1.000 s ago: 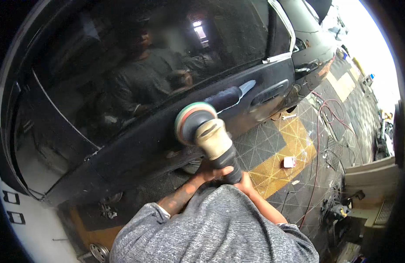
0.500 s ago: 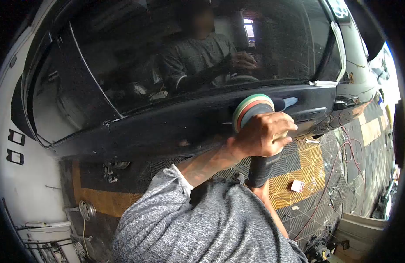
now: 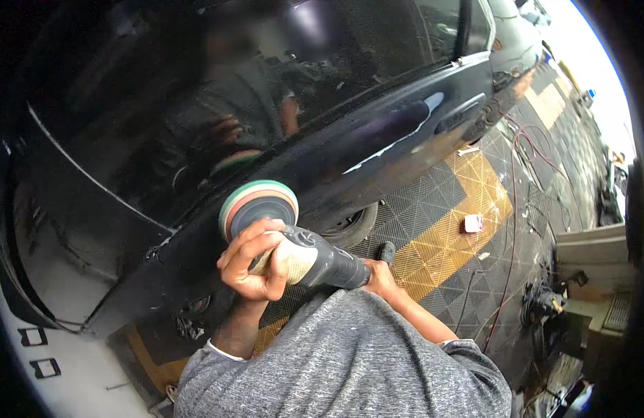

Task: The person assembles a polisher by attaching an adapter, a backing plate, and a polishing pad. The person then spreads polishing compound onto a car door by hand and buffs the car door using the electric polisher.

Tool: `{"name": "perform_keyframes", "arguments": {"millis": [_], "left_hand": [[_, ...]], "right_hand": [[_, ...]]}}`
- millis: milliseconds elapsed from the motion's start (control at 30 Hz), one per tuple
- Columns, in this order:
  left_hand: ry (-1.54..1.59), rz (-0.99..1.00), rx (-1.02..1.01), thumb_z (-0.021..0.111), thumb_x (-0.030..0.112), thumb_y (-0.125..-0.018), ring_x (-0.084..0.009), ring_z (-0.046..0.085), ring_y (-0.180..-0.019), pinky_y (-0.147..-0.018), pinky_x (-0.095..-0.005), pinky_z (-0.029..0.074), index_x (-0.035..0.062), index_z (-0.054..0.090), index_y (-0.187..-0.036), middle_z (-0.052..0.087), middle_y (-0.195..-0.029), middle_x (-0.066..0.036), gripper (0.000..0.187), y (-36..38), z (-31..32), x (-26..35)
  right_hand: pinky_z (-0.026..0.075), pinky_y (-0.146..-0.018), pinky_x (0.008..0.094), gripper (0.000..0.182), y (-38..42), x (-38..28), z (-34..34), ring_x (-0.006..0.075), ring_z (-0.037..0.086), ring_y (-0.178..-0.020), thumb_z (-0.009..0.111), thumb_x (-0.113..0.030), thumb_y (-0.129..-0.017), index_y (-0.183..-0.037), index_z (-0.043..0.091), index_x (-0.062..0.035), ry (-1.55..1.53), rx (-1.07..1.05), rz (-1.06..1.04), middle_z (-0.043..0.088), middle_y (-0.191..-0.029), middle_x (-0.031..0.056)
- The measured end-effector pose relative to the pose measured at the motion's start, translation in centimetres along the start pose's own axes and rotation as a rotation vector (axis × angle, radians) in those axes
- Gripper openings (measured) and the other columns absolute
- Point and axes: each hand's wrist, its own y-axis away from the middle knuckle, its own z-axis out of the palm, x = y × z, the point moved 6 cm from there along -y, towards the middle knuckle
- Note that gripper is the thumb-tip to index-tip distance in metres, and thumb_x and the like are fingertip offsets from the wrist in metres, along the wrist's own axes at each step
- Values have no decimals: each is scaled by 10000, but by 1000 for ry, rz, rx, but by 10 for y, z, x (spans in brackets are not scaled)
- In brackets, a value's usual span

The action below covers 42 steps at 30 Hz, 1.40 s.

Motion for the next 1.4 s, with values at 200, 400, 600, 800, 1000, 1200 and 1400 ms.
{"name": "perform_keyframes", "arguments": {"millis": [200, 400, 600, 800, 1000, 1200, 1400], "left_hand": [[166, -6, -95, 633, -3, -789, -301, 730, -901, -847, -389, 574, -32, 703, -964, 729, -959, -213, 191, -39, 61, -1], [367, 53, -441, 799, 130, -749, -273, 711, -940, -829, -361, 547, 31, 678, -1043, 713, -1043, -141, 333, -84, 181, -7], [326, 24, -312, 748, 101, -796, -285, 720, -811, -727, -351, 547, 24, 703, -899, 726, -901, -138, 136, -77, 175, -7], [236, 71, -174, 592, 13, -830, -315, 732, -911, -848, -404, 577, -37, 690, -963, 726, -988, -221, 172, -43, 64, -5], [190, 39, -92, 565, 44, -822, -301, 727, -857, -807, -395, 583, -32, 670, -966, 721, -955, -231, 194, -18, 35, -7], [240, 82, -183, 592, 7, -815, -302, 729, -915, -867, -378, 567, -23, 689, -962, 728, -972, -205, 179, -62, 126, -2], [335, 56, -338, 683, 55, -789, -279, 723, -766, -718, -366, 562, 29, 699, -878, 721, -844, -131, 94, -96, 268, -3]], "right_hand": [[562, -787, 386, 503, 25, -5, -28, 254, 735, -843, 857, -226, -645, -1047, 703, 35, -32, 175, 70, 749, -912, 182], [546, -714, 339, 262, 37, 5, -57, 144, 666, -773, 743, -150, -709, -890, 707, 37, -215, 428, 147, 728, -824, 96], [540, -713, 345, 297, 38, 21, -43, 129, 650, -792, 758, -187, -712, -903, 708, 35, -191, 387, 229, 720, -837, 73], [556, -792, 367, 442, 22, 10, -4, 193, 711, -880, 823, -213, -687, -1014, 691, 55, -91, 199, 181, 757, -923, 166], [555, -839, 370, 486, 15, -13, -20, 242, 733, -925, 821, -188, -672, -1085, 700, 37, -95, 129, 113, 752, -983, 191], [560, -805, 354, 426, 24, 7, -68, 182, 719, -853, 825, -186, -670, -1016, 712, 35, -130, 236, 256, 753, -921, 165], [543, -776, 331, 350, 24, 73, -96, 148, 653, -810, 820, -162, -673, -955, 699, 6, -305, 384, 228, 724, -899, 62]]}}
